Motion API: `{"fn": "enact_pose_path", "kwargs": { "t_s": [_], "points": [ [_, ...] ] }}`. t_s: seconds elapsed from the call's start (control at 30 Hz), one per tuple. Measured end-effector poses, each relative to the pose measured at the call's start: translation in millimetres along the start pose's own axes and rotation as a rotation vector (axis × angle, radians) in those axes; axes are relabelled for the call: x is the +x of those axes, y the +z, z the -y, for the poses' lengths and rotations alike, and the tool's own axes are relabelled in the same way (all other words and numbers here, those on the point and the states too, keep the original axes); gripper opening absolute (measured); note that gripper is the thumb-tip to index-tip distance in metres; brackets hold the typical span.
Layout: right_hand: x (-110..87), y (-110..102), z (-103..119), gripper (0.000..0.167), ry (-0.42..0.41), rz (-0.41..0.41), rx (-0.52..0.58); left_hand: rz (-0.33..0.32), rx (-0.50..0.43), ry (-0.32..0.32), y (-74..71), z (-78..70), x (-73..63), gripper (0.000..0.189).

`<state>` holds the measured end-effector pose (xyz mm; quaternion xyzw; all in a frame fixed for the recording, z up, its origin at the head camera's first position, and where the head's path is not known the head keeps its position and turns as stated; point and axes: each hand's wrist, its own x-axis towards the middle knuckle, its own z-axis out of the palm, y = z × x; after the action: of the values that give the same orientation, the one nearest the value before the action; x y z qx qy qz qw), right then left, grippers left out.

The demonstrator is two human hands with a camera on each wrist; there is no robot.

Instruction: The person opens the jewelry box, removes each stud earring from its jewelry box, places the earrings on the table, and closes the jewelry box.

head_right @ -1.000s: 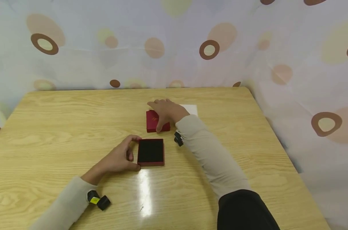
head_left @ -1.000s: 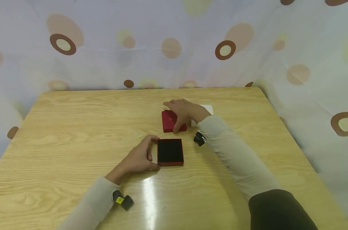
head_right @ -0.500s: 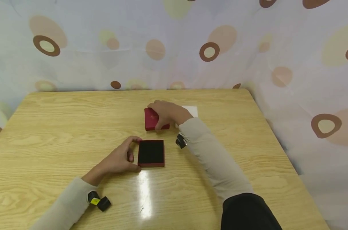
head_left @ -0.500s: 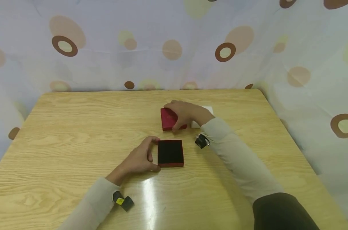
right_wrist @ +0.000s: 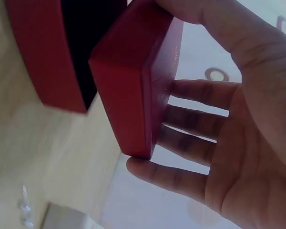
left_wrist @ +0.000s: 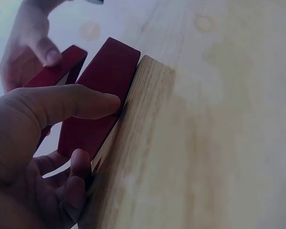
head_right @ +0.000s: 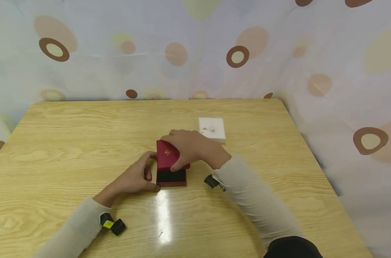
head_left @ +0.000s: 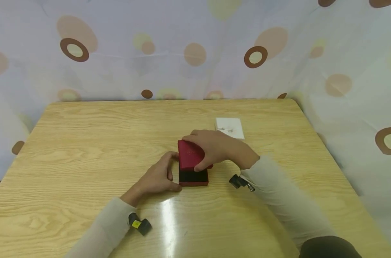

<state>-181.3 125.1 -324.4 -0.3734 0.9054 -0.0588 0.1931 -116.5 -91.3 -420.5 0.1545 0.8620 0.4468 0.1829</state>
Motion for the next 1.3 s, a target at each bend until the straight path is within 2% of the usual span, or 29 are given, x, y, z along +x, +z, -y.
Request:
{"fn": "enact_pose_path", "kwargs": {
  "t_s": [0.3,0.47,0.87,1.13,1.3],
  "points": [
    [-16.9,20.6,16.0,0.088,0.011,-0.028,-0.025,-0.006,0.0,-0.007,-0.3,-0.1,1.3,0.093],
    [-17.2,28.5,18.0,0.089,-0.017,-0.049,-0.005,-0.011,0.007,-0.012,-1.1,0.0,0.5,0.093],
    [-14.3,39.3,15.4,0.089,0.025,-0.048,0.021,0.003,0.014,-0.02,-0.1,1.0,0.5,0.097],
    [-14.1,48.0,12.8,0.092,0.048,-0.046,0.087,0.065,-0.002,0.004,-3.4,-1.6,-1.4,0.106],
    [-17.9,51.2,7.8,0.099,0.037,-0.048,0.148,0.062,-0.013,-0.001,-2.4,-0.2,-0.8,0.105]
  ]
}}
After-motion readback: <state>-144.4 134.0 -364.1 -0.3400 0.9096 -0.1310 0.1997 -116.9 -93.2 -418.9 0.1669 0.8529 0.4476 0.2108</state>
